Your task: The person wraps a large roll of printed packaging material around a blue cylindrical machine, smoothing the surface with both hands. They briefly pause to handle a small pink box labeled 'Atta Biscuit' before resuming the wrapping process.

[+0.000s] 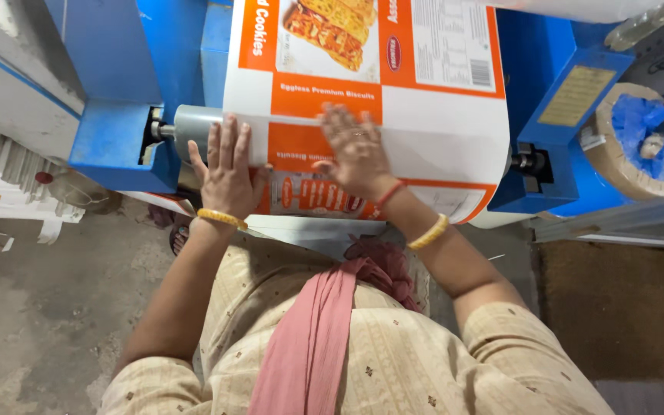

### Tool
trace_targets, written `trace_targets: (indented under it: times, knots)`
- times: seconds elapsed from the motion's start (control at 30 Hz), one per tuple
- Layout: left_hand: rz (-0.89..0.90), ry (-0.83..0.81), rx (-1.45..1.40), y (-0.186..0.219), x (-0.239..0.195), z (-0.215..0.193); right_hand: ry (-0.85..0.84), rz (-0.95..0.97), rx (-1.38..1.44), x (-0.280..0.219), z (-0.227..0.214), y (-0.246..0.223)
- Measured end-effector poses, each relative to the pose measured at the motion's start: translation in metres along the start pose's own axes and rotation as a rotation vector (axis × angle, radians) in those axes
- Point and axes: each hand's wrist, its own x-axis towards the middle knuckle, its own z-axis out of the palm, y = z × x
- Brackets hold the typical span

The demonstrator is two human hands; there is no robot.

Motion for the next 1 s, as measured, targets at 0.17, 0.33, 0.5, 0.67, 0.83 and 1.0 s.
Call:
trace_targets:
  times: [0.17,0.33,0.5,0.67,0.83,1.0]
  knots:
    - [0.065,0.101,0.039,0.000,-0.037,-0.002,-0.032,-0.016,-0.099,0.046,-0.008,-0.015]
    - [0.111,0.153,0.085,-0.005,-0.068,-0.005,-0.037,0.127,-0.113,0.047,-0.020,0.052]
    - [0.134,0.258,0.024,-0.007,-0.079,-0.002,0.177,0.194,-0.005,-0.008,-0.029,0.143]
    - [0.194,0.289,-0.095,0.014,-0.066,-0.005,0.089,0.535,-0.170,-0.065,-0.053,0.209]
    - [0.327,0.176,-0.255,0.054,-0.033,0.002,0.162,0.632,-0.254,-0.108,-0.055,0.208]
    - [0.464,-0.057,-0.220,0.105,-0.003,0.018,0.368,0.594,-0.270,-0.138,-0.032,0.176]
